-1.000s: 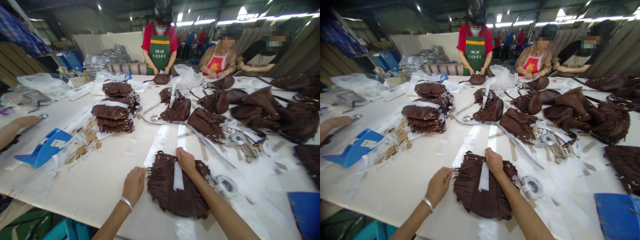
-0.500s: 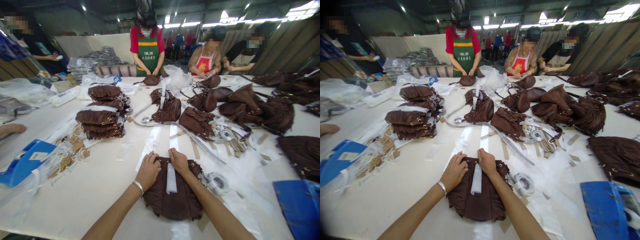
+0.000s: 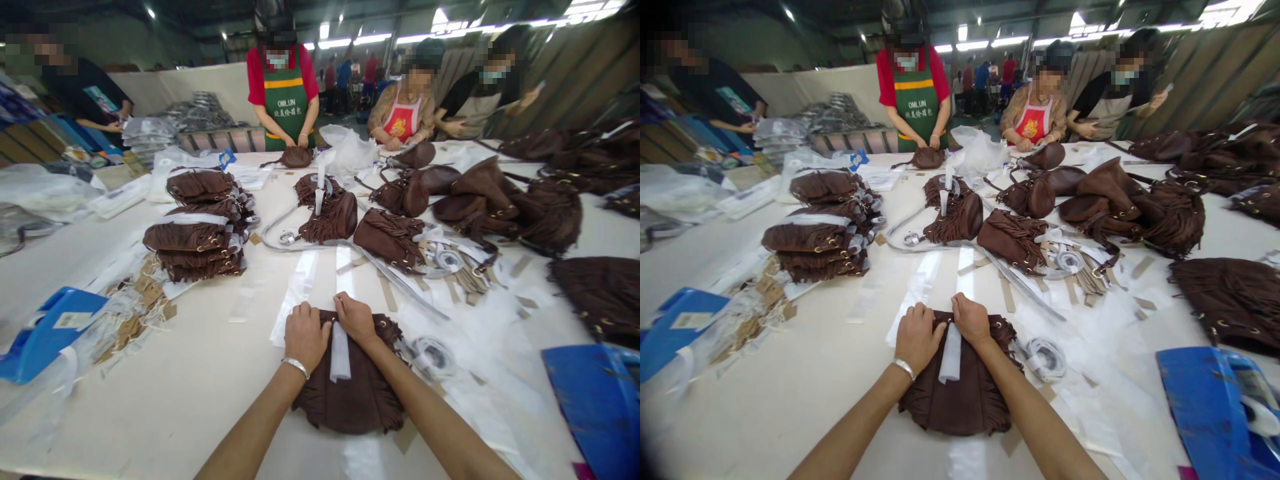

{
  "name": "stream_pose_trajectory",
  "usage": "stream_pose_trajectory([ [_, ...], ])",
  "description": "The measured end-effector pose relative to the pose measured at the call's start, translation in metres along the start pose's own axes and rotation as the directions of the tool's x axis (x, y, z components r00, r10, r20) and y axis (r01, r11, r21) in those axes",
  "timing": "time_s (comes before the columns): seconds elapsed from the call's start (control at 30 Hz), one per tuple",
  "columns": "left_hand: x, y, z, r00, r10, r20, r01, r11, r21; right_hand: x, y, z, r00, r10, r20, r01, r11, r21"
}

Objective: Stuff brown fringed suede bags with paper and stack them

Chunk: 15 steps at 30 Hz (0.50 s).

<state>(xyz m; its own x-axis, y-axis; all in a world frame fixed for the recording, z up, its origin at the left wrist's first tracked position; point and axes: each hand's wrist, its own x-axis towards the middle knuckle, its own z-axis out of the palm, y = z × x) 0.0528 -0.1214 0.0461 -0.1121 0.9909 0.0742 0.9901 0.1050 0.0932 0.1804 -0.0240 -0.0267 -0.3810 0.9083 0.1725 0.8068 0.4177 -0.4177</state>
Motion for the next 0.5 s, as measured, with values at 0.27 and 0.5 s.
stream_pose_trajectory([
  [0.27,0.025,-0.023,-0.001,0.984,0.099,0.146,-0.107,0.993,0.048,0.002,0.007,-0.008,1.0,0.001,-0.001,-0.001,0.983,0.185],
  [0.5,0.034,-0.054,-0.021,0.98,0.067,0.185,-0.093,0.986,0.138,0.001,0.01,-0.009,1.0,0.016,0.01,-0.018,0.963,0.268],
])
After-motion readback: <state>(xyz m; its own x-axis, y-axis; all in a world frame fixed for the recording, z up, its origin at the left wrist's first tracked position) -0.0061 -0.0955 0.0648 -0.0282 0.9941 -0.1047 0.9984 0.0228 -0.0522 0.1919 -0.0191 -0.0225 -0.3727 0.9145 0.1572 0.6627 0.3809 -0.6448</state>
